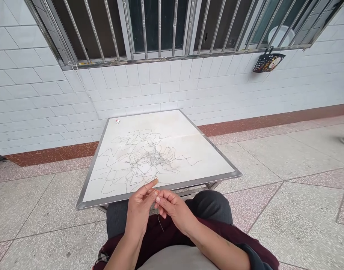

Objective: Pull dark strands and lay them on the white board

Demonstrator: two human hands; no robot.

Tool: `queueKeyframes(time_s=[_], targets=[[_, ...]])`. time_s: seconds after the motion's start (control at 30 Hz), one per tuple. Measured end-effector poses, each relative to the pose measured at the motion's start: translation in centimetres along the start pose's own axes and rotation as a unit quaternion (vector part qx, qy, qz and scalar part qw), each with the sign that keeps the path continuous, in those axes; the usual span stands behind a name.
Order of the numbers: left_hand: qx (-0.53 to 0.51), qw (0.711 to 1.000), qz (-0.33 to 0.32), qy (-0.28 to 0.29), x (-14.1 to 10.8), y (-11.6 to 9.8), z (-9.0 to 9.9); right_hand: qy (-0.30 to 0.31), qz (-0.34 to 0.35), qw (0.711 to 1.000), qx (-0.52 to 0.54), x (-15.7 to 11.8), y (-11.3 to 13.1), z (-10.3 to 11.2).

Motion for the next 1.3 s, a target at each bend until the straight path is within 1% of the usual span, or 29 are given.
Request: queueKeyframes(time_s=[0.1, 0.2, 0.3, 0.37, 0.43, 0.5, 0.6, 0.7, 0.87, 1.03, 1.2, 1.3], targets=[[0.008, 1.0, 0.009, 0.002, -0.1, -0.1, 0.1, 0.002, -0.009, 1.0, -0.013, -0.1, -0.3, 0.1], [0.014, 1.0, 0.015, 0.001, -0.2, -0.2, 0.1, 0.004, -0.01, 0.999, -0.049, -0.1, 0.0, 0.4], [0.022, 1.0, 0.003, -0.007, -0.3, -0.5, 0.3, -0.039, 0.023, 0.994, -0.095, 0.1, 1.5, 1.4], [0.033, 0.999, 0.005, -0.004, -0.3, -0.5, 0.2, -0.061, 0.054, 0.993, -0.091, 0.3, 2.9, 2.1], [0.043, 0.999, 0.015, 0.01, -0.3, -0.5, 0.0, -0.042, 0.058, 0.996, -0.054, 0.7, 3.9, 2.3], [0.043, 0.998, 0.028, 0.028, -0.4, -0.3, -0.2, 0.002, 0.026, 1.0, -0.008, 1.0, 4.2, 2.3], [0.041, 0.997, 0.05, 0.045, -0.6, 0.1, -0.3, 0.054, -0.031, 0.997, 0.053, 1.2, 3.8, 2.3], [0.05, 0.996, 0.059, 0.055, -0.7, 0.4, -0.2, 0.076, -0.057, 0.991, 0.091, 1.3, 3.2, 2.5], [0.073, 0.992, 0.05, 0.085, -0.6, 0.5, -0.3, 0.087, -0.081, 0.986, 0.118, 1.3, 2.6, 3.1], [0.096, 0.989, 0.058, 0.092, -0.5, 0.5, -0.4, 0.114, -0.136, 0.962, 0.206, 1.4, 1.8, 3.1], [0.097, 0.988, 0.07, 0.097, -0.5, 0.5, -0.6, 0.104, -0.147, 0.949, 0.258, 1.6, 1.5, 2.8], [0.101, 0.988, 0.059, 0.104, -0.6, 0.5, -0.7, 0.086, -0.145, 0.948, 0.269, 1.6, 1.6, 2.9]])
Point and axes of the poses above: each hand's wrist, its own x-axis towards the middle knuckle, its own z-axis out of the back of the hand, y = z × x, the point moved 5 cm from there along x, towards the middle knuckle, and after that the axes turned 7 degrees about -x, right-handed, at the moved point
